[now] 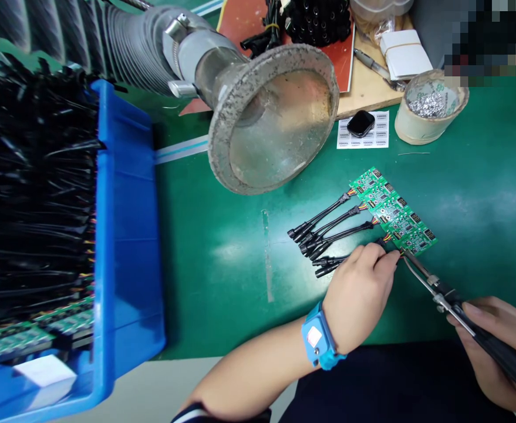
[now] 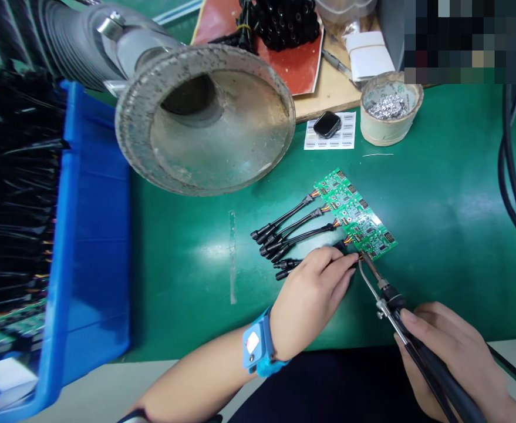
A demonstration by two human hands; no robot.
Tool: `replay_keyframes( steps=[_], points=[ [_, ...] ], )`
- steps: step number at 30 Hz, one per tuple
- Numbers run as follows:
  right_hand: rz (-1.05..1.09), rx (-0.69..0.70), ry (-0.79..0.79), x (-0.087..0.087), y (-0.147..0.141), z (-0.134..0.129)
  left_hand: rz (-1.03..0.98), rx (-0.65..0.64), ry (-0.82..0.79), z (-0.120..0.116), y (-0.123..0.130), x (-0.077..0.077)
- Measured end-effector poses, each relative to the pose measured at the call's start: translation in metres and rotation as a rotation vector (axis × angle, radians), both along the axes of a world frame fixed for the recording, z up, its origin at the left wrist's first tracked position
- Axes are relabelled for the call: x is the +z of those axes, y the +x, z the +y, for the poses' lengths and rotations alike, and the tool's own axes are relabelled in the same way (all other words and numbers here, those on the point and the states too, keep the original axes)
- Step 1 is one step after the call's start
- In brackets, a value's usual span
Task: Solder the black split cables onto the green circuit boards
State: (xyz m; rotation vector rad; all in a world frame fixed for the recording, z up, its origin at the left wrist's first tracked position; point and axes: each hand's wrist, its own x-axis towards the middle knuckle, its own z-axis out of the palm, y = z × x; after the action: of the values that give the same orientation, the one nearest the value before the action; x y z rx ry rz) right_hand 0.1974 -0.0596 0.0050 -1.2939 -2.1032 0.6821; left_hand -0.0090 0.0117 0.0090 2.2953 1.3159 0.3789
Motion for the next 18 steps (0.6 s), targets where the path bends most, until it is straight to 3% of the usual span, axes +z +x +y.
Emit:
replay_keyframes(
  steps=[10,18],
  points=[
    [0.015,-0.011,0.094,0.0041,-0.0017,0.0037,0.005,-0.011,-0.015,-0.0001,0.0006,-0.0013],
    [0.02,0.011,0.061,0.0035,0.0003,0.0043,-0.009,0.001,-0.039,-0.0021,0.002,-0.0025]
  ],
)
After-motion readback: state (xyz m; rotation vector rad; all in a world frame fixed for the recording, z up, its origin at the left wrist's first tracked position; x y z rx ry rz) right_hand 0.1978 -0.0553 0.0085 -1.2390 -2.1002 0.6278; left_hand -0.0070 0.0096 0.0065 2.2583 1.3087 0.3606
